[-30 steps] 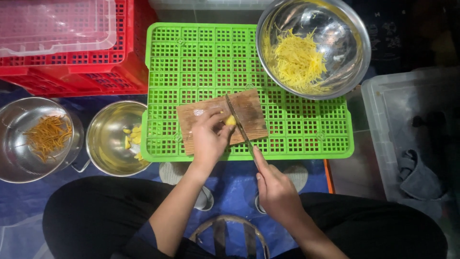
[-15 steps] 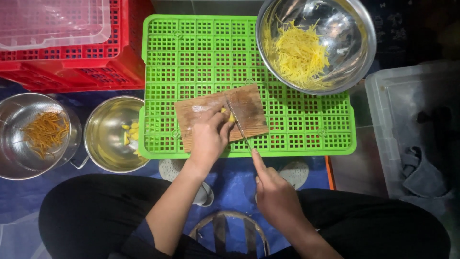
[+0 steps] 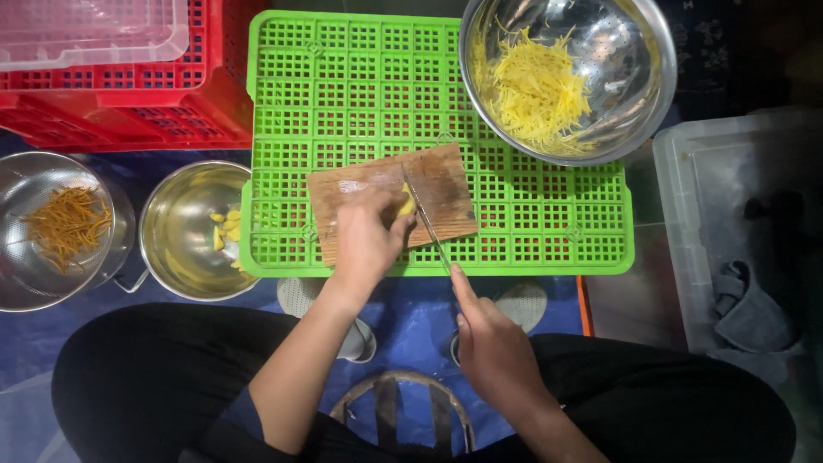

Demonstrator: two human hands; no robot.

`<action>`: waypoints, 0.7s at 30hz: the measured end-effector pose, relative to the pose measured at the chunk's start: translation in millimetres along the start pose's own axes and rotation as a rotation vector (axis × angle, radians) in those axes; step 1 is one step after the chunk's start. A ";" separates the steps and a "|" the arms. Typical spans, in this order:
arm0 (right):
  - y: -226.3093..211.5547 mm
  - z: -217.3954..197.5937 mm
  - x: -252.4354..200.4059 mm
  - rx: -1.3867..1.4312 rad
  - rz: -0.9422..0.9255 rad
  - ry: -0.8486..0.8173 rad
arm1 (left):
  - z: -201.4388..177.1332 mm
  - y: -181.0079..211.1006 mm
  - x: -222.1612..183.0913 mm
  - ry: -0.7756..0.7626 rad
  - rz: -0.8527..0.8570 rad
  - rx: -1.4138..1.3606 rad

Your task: The person is julienning vegetables into fine strips using a knife on a wooden cutting board, then placing the strips into a bowl.

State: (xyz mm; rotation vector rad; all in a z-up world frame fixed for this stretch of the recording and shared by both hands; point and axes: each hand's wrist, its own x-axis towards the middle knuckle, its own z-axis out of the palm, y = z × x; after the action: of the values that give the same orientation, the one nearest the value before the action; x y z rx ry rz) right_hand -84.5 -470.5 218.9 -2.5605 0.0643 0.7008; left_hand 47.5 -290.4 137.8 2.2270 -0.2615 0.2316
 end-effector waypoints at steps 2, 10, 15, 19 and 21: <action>-3.2 -1.6 -0.2 -0.011 0.054 -0.022 | 1.7 -2.5 -1.3 0.008 -0.032 0.004; -13.2 -6.7 -0.3 -0.075 0.109 -0.088 | 3.5 4.8 -3.7 0.000 0.031 0.078; -24.8 -14.7 -0.5 -0.063 0.217 -0.202 | 8.1 2.8 -3.1 -0.037 0.012 0.095; -29.4 -17.7 -1.6 -0.090 0.230 -0.234 | 11.4 -1.7 -4.4 -0.059 -0.007 0.118; -30.2 -18.6 -1.6 -0.095 0.220 -0.231 | 10.9 0.0 -3.8 -0.065 -0.011 0.116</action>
State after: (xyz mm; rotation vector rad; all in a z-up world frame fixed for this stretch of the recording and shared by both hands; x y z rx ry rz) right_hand -72.2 -452.6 247.0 -2.5673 0.2443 1.1030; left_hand 44.7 -298.6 130.1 2.3532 -0.2771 0.1720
